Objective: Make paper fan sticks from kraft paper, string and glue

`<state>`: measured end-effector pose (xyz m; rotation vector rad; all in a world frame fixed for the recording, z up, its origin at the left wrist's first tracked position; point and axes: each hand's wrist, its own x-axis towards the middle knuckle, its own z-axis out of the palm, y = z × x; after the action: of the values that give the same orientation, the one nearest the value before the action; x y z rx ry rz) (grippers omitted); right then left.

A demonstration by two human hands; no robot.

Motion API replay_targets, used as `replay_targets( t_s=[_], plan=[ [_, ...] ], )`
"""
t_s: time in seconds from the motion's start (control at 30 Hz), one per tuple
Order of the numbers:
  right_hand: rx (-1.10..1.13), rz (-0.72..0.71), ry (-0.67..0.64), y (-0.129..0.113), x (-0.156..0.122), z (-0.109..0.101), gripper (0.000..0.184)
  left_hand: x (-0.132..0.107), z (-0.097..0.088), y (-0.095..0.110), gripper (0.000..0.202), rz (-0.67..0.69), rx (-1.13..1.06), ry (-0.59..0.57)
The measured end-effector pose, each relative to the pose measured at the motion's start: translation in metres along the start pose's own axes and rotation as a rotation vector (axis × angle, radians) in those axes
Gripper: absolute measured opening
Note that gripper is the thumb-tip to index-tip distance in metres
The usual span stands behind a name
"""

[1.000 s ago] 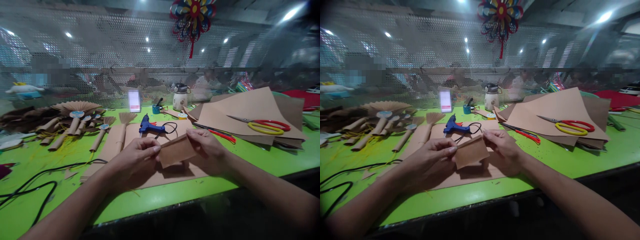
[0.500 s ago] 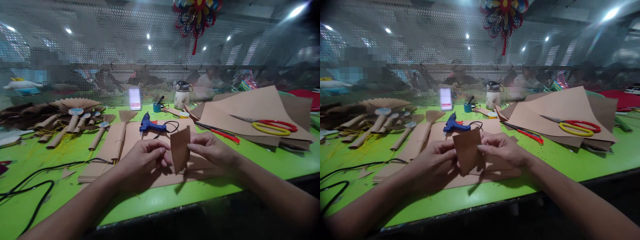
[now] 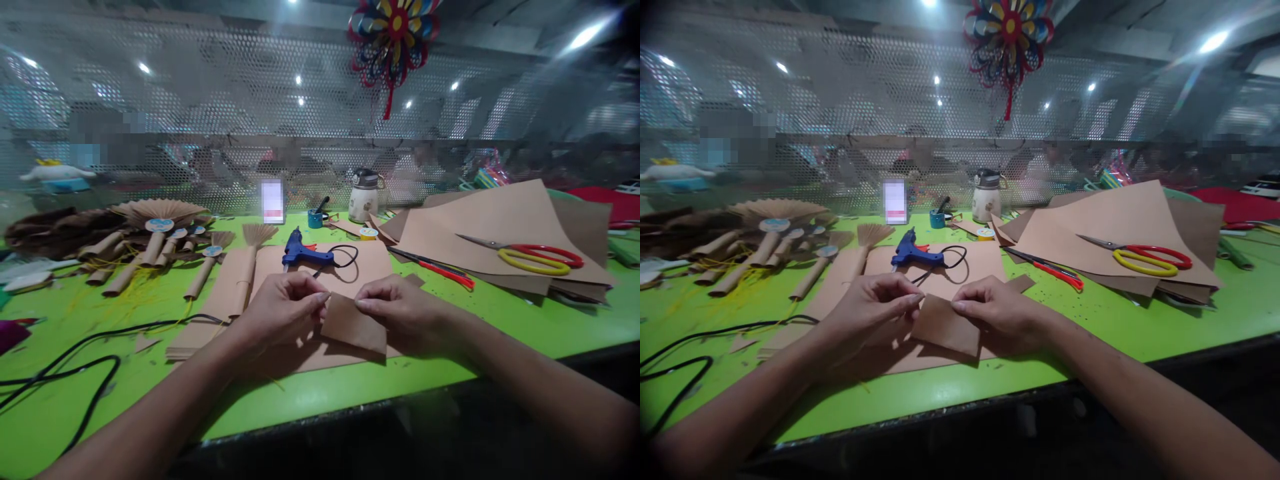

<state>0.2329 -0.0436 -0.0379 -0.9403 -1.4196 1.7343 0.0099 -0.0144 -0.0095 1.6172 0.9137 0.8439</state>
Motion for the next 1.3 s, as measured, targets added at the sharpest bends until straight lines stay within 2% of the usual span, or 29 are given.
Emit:
replay_targets(
  t_s=[0.13,0.3,0.43,0.53,0.63,0.7,0.77,0.83,0.93,1.0,1.03,1.17,1.23,1.3],
  plan=[
    [-0.072,-0.003,-0.004,-0.002,0.0,-0.003,0.027,-0.001,0.002,0.001,0.016,0.016,0.019,-0.004],
    [-0.013,-0.021,0.012,0.001,-0.001,0.0,0.024,-0.001,-0.002,0.0,0.018,0.061,0.05,-0.016],
    [-0.063,-0.074,0.02,0.001,-0.001,0.001,0.023,0.001,-0.01,-0.002,0.031,0.141,0.162,-0.108],
    [-0.172,-0.088,0.018,-0.001,0.0,-0.003,0.025,0.0,-0.01,-0.002,0.04,0.159,0.2,-0.128],
    [-0.326,-0.117,0.014,-0.004,0.001,-0.007,0.027,-0.001,-0.005,0.001,0.047,0.159,0.215,-0.052],
    [-0.4,-0.126,0.002,-0.005,0.001,-0.009,0.027,0.0,-0.004,0.001,0.046,0.182,0.259,0.053],
    [-0.415,-0.114,0.002,-0.004,0.001,-0.009,0.028,0.004,-0.006,-0.001,0.035,0.236,0.329,0.172],
    [-0.382,-0.092,0.005,-0.002,0.001,-0.008,0.029,0.009,-0.01,-0.005,0.007,0.326,0.411,0.267],
    [-0.319,-0.077,0.009,0.0,0.002,-0.007,0.028,0.013,-0.013,-0.013,0.023,0.492,0.544,0.327],
    [-0.32,-0.092,0.011,0.0,0.003,-0.006,0.026,0.012,-0.01,-0.016,0.018,0.523,0.579,0.297],
    [-0.342,-0.1,0.007,0.0,0.003,-0.006,0.026,0.01,-0.007,-0.017,0.016,0.493,0.563,0.255],
    [-0.464,-0.147,0.028,-0.001,0.005,-0.004,0.027,-0.001,0.008,-0.011,0.03,0.276,0.473,-0.024],
    [-0.493,-0.175,0.065,0.0,0.006,-0.002,0.027,-0.004,0.012,-0.006,0.034,0.251,0.525,-0.144],
    [-0.536,-0.201,0.082,0.0,0.007,0.0,0.026,-0.005,0.012,-0.004,0.031,0.258,0.586,-0.182]
  ],
)
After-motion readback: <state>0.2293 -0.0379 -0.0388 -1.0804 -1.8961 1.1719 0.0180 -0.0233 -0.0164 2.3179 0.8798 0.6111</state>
